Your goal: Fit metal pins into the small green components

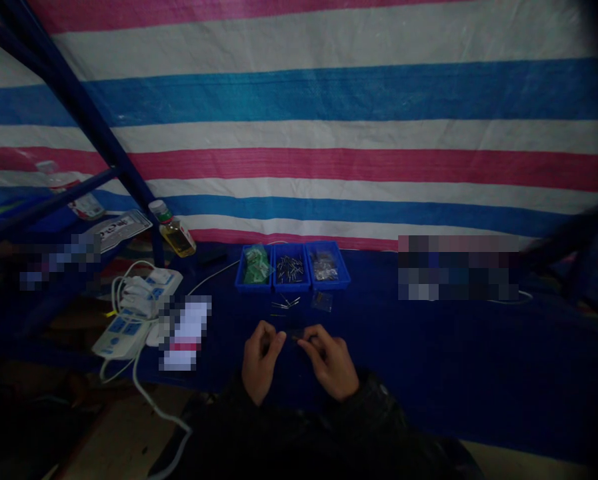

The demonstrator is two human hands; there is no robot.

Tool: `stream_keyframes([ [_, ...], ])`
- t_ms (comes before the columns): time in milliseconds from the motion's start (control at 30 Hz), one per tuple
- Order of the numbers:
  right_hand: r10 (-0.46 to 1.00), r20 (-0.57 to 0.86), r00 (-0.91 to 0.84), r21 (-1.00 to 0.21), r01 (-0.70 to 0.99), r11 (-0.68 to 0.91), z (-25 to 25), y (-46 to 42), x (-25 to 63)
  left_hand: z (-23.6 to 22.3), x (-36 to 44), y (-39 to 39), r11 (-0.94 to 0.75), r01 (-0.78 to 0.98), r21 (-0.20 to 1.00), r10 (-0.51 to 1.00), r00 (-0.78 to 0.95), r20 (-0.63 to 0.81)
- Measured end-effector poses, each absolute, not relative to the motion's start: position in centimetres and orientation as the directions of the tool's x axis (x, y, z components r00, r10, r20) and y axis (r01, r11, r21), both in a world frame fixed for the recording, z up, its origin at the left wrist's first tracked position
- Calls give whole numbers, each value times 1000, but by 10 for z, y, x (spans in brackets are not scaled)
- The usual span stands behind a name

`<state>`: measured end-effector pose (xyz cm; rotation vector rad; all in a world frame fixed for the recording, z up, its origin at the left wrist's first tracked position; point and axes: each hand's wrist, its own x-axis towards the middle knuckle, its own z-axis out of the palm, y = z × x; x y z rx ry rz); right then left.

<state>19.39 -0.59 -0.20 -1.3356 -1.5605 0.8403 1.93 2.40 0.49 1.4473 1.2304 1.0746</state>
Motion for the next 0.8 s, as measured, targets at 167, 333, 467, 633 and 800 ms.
stream_keyframes([
  [167,982,179,-62,-918,348,189,-4,-7,195,7,19,23,-101,220,970,966,255,43],
  [333,961,275,-7,-875,412,253,1,-6,195,8,18,22,-118,238,964,968,246,58],
  [467,935,355,-19,-855,399,333,7,-3,195,8,19,22,-112,216,970,967,249,57],
  [633,935,353,23,-869,378,319,3,-2,195,9,21,23,-132,191,973,955,287,73],
  [800,953,301,32,-884,384,267,0,-3,197,12,21,23,-129,208,970,959,275,68],
])
